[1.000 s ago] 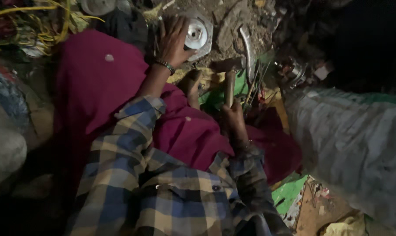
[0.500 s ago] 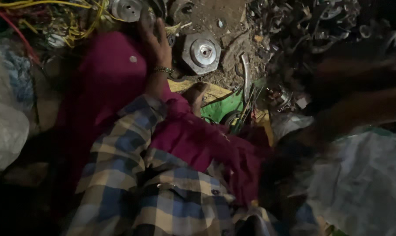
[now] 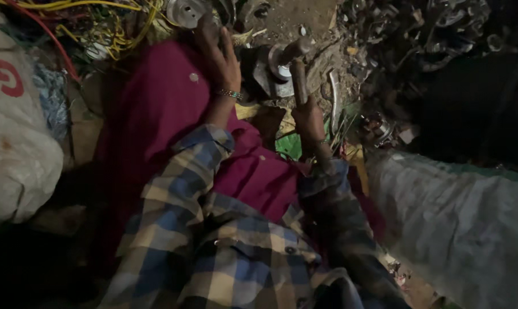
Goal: The person sits on the floor and uses a hammer and a metal rod to shape a circular metal part. They repeatedly strike the part, rotate it, and inspect it, occasionally placing it on a metal block to continue shaping.
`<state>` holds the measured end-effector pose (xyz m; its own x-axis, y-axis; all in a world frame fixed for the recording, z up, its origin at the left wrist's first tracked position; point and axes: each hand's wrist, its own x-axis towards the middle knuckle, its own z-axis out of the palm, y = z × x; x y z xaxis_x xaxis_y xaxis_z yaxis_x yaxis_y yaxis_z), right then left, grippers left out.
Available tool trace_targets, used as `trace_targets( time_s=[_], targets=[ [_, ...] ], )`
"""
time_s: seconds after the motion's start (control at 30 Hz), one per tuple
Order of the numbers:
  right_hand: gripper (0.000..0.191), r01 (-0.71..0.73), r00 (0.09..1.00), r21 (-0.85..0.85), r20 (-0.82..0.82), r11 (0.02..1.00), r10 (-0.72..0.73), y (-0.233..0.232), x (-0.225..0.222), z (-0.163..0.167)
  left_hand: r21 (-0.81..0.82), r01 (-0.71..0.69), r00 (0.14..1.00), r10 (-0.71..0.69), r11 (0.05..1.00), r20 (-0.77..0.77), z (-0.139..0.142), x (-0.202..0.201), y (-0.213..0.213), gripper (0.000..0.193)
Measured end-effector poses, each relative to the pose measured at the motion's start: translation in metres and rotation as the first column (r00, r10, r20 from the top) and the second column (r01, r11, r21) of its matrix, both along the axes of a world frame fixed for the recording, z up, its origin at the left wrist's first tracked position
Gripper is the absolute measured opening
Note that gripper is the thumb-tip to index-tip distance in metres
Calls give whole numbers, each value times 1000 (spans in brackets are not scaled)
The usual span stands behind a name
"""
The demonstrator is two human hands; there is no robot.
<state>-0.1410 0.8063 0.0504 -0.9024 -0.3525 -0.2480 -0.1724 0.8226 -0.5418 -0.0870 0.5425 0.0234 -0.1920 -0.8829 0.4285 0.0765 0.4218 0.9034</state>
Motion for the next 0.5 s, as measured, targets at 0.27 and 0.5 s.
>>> trace_targets(
  time_s=[0.27, 0.5],
  targets=[
    [34, 7, 988, -656, -113, 755, -107, 13, 9, 138, 134, 133, 990, -123, 982, -75, -7, -6, 10, 39],
    [41, -418, 576, -570, -768, 707, -279, 28, -80, 236, 129, 115, 988, -99, 985, -119, -18, -29, 9, 34]
  ],
)
